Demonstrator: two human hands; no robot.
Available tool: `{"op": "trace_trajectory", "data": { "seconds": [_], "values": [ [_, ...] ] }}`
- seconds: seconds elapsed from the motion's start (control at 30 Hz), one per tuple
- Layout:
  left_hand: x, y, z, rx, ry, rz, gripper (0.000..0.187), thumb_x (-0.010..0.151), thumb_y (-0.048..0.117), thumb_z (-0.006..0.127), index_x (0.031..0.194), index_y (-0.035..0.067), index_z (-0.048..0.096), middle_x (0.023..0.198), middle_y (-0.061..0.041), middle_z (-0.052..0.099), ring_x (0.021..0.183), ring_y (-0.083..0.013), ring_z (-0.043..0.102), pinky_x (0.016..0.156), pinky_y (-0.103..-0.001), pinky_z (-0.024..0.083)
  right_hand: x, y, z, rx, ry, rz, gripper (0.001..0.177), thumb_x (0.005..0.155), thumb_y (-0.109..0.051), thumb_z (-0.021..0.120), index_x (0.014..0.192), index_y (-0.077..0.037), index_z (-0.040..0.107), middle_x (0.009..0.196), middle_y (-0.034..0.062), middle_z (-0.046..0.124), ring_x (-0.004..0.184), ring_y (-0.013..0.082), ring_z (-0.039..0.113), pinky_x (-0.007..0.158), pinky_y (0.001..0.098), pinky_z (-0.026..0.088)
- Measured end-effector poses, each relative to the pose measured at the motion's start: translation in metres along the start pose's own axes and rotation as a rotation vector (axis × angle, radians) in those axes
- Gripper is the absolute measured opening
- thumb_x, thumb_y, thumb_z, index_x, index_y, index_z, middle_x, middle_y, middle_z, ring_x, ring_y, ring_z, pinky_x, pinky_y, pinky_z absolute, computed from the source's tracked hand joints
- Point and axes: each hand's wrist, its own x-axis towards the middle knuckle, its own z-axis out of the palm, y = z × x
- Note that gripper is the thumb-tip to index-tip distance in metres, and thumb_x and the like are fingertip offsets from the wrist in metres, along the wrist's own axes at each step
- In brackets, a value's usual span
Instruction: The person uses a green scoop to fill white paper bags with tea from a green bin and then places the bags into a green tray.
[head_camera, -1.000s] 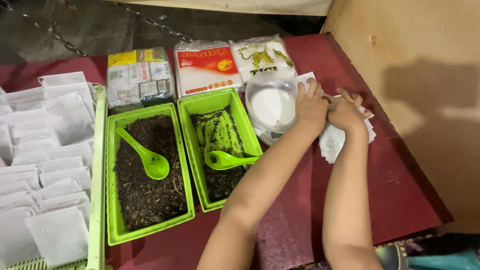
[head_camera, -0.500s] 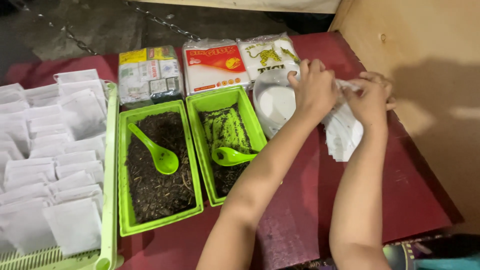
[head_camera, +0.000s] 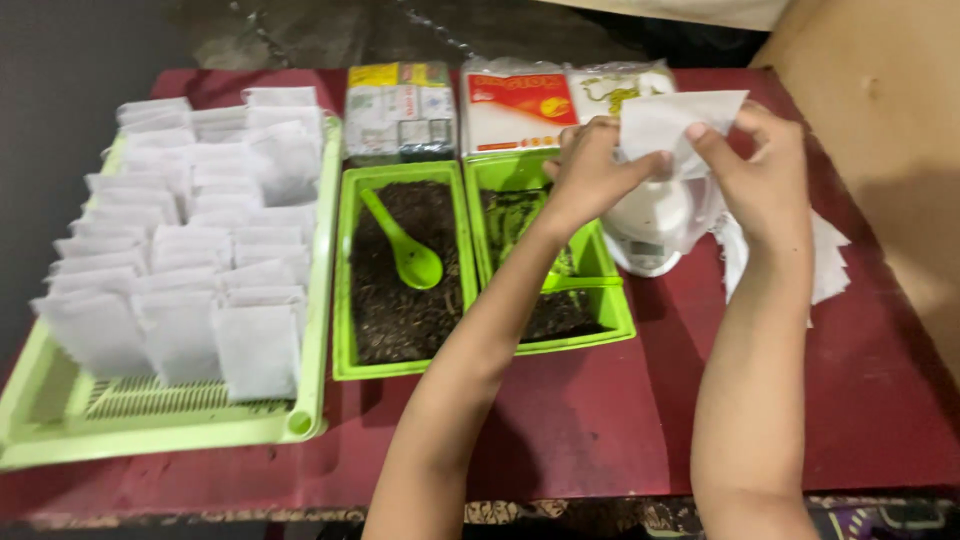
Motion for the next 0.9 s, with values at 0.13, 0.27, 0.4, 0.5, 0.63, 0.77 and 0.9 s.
{"op": "trace_trajectory", "data": {
  "seconds": [0.13, 0.27, 0.4, 0.5, 0.63, 0.77, 0.9],
  "values": [
    [-0.021, -0.033, -0.047, 0.062, 0.030, -0.049, 0.051, 0.076, 0.054, 0.061, 0.111, 0.020, 0.077, 0.120, -0.008, 0.072, 0.127, -0.0392, 0.052, 0.098, -0.068, 0.030, 0.008, -0.025, 0.058, 0.108, -0.037, -0.051, 0.015, 0.105, -0.010, 0.068, 0.118, -0.003, 0.071, 0.114, 0.0054, 0.071, 0.104, 0.0131, 0.063, 0.090, 0.0287, 0.050],
    [-0.044, -0.056, -0.089, 0.304, 0.198, -0.049, 0.050, 0.083, 0.058, 0.053, 0.089, 0.010, 0.067, 0.102, -0.010, 0.072, 0.111, -0.0368, 0.060, 0.087, -0.055, 0.034, 0.000, -0.084, 0.092, -0.025, -0.094, -0.241, 0.056, 0.094, -0.004, 0.071, 0.144, -0.011, 0.046, 0.143, 0.0142, 0.054, 0.125, 0.0288, 0.053, 0.105, 0.0449, 0.038],
    [-0.059, -0.071, -0.120, 0.357, 0.193, -0.168, 0.050, 0.086, 0.056, 0.046, 0.090, 0.010, 0.062, 0.100, -0.012, 0.071, 0.112, -0.0335, 0.056, 0.089, -0.046, 0.028, -0.008, -0.125, 0.103, -0.160, -0.272, -0.209, 0.052, 0.092, -0.033, 0.067, 0.139, -0.020, 0.047, 0.143, 0.0141, 0.040, 0.137, 0.0404, 0.033, 0.106, 0.0597, 0.028],
    [-0.066, -0.077, -0.135, 0.315, 0.182, -0.212, 0.050, 0.090, 0.050, 0.037, 0.098, 0.008, 0.063, 0.111, -0.014, 0.071, 0.119, -0.0317, 0.053, 0.101, -0.050, 0.024, -0.009, -0.125, 0.108, -0.300, -0.589, -0.133, 0.066, 0.072, -0.060, 0.078, 0.128, -0.030, 0.061, 0.157, 0.0052, 0.030, 0.147, 0.0313, 0.015, 0.110, 0.0576, 0.016],
    [-0.070, -0.077, -0.143, 0.311, 0.125, -0.260, 0.050, 0.090, 0.049, 0.033, 0.092, 0.009, 0.064, 0.107, -0.012, 0.071, 0.117, -0.0316, 0.055, 0.104, -0.048, 0.023, -0.017, -0.122, 0.125, -0.429, -0.571, -0.242, 0.061, 0.068, -0.053, 0.088, 0.115, -0.029, 0.058, 0.158, 0.0067, 0.029, 0.146, 0.0328, 0.015, 0.099, 0.0514, 0.019],
    [-0.073, -0.073, -0.155, 0.265, 0.071, -0.251, 0.049, 0.089, 0.048, 0.034, 0.094, 0.009, 0.063, 0.109, -0.012, 0.071, 0.110, -0.0323, 0.061, 0.098, -0.042, 0.023, -0.018, -0.127, 0.132, -0.481, -0.368, -0.449, 0.030, 0.082, -0.029, 0.079, 0.106, -0.020, 0.063, 0.153, 0.0113, 0.040, 0.143, 0.0383, 0.025, 0.104, 0.0568, 0.019],
    [-0.076, -0.074, -0.162, 0.282, 0.052, -0.242, 0.049, 0.089, 0.050, 0.034, 0.093, 0.009, 0.061, 0.105, -0.012, 0.071, 0.112, -0.0336, 0.062, 0.096, -0.041, 0.025, -0.023, -0.125, 0.134, -0.533, -0.346, -0.528, 0.060, 0.071, -0.049, 0.088, 0.116, -0.019, 0.063, 0.154, 0.0137, 0.038, 0.142, 0.0412, 0.026, 0.104, 0.0586, 0.021]
  ]
}}
